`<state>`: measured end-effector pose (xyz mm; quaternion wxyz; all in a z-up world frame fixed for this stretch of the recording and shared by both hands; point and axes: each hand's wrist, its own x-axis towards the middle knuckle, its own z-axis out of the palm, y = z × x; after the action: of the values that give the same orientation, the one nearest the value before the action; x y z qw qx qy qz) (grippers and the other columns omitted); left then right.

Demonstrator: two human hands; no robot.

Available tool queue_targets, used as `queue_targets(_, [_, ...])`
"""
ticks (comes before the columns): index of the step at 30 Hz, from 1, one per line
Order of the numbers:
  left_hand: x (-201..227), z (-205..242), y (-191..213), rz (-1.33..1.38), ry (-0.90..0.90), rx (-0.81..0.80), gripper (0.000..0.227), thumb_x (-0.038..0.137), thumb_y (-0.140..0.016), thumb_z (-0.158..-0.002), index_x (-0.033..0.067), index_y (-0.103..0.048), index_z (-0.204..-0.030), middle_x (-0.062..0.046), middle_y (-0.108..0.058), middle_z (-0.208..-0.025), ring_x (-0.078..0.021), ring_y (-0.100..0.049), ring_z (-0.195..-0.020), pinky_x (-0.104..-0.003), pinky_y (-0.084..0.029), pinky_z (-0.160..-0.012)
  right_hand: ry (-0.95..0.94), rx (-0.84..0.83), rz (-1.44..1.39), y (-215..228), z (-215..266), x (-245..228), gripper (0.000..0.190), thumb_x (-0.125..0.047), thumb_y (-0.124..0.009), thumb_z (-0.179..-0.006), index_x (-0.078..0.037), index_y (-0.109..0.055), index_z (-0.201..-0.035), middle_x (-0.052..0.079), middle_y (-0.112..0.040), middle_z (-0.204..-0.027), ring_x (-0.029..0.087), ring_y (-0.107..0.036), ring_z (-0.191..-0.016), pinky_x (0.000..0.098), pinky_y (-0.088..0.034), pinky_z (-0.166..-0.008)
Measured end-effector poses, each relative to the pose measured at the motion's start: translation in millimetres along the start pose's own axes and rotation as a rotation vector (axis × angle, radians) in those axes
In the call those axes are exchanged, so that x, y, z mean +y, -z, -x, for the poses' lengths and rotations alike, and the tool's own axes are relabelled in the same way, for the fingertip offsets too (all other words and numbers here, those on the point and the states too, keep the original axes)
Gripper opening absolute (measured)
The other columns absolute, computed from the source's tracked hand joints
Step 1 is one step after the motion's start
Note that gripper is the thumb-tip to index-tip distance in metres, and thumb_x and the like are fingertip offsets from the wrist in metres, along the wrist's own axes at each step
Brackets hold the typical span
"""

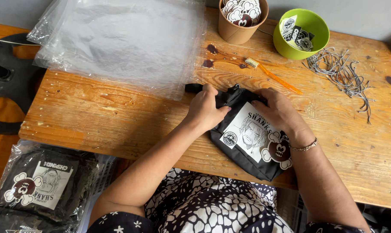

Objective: The person attaches a cartoon bear sticker to a black pouch using a string, then places a small card on top. They proceed to wrap the pouch in a clear plastic bag, smoothing the plastic to secure the contents.

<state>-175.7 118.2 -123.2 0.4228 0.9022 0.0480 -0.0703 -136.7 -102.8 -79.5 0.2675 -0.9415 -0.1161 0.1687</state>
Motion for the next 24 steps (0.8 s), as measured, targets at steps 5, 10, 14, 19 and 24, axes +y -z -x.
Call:
queue_targets(5, [18,-7,18,0.097,0.024,-0.159,0.067,0.027,-0.077,-0.076,0.0036,-0.054,-0.135,-0.018,-0.065,-0.124,-0.0401,-0.063,-0.124,-0.048,-0.055,-0.099,0.026,-0.044,-0.127,17,13,-6,0.035,-0.011,-0.06,-0.103,0.005,-0.062,-0.133,0.029,-0.066,-0.112,0.041,-0.066,-0.105,0.0499,-0.057,-0.084])
queue_targets(10, [30,-9,28,0.203,-0.03,-0.185,0.056,0.024,-0.071,-0.075,0.0071,-0.064,-0.128,-0.017,-0.071,-0.118,-0.037,-0.064,-0.123,-0.045,-0.056,-0.097,0.088,0.052,-0.277,42,11,-30,0.04,-0.023,-0.065,-0.104,0.001,-0.062,-0.135,0.029,-0.065,-0.116,0.04,-0.065,-0.11,0.0544,-0.054,-0.089])
queue_targets(14, [27,-18,22,0.307,-0.022,-0.209,0.056,0.029,-0.075,-0.072,0.0097,-0.07,-0.124,-0.017,-0.072,-0.122,-0.0335,-0.063,-0.125,-0.043,-0.053,-0.1,0.289,-0.027,-0.484,46,-9,-50,0.058,-0.038,-0.061,-0.099,0.002,-0.057,-0.142,0.031,-0.061,-0.131,0.042,-0.057,-0.129,0.0525,-0.047,-0.1])
queue_targets(19, [23,-25,24,0.425,0.0,-0.228,0.062,0.029,-0.082,-0.066,0.0032,-0.071,-0.121,-0.024,-0.07,-0.125,-0.0365,-0.059,-0.13,-0.043,-0.048,-0.105,0.199,-0.241,-0.797,22,-53,-31,0.064,-0.053,-0.054,-0.097,-0.001,-0.066,-0.133,0.015,-0.074,-0.115,0.024,-0.07,-0.11,0.0355,-0.056,-0.091])
queue_targets(24, [4,-44,21,0.46,0.015,-0.206,0.042,0.029,-0.082,-0.063,0.0135,-0.08,-0.102,-0.007,-0.077,-0.083,-0.0174,-0.069,-0.089,-0.028,-0.053,-0.079,-0.038,-0.403,-0.877,27,-42,-37,0.113,-0.085,-0.04,-0.08,0.01,-0.055,-0.14,0.023,-0.071,-0.114,0.029,-0.072,-0.098,0.0403,-0.058,-0.08])
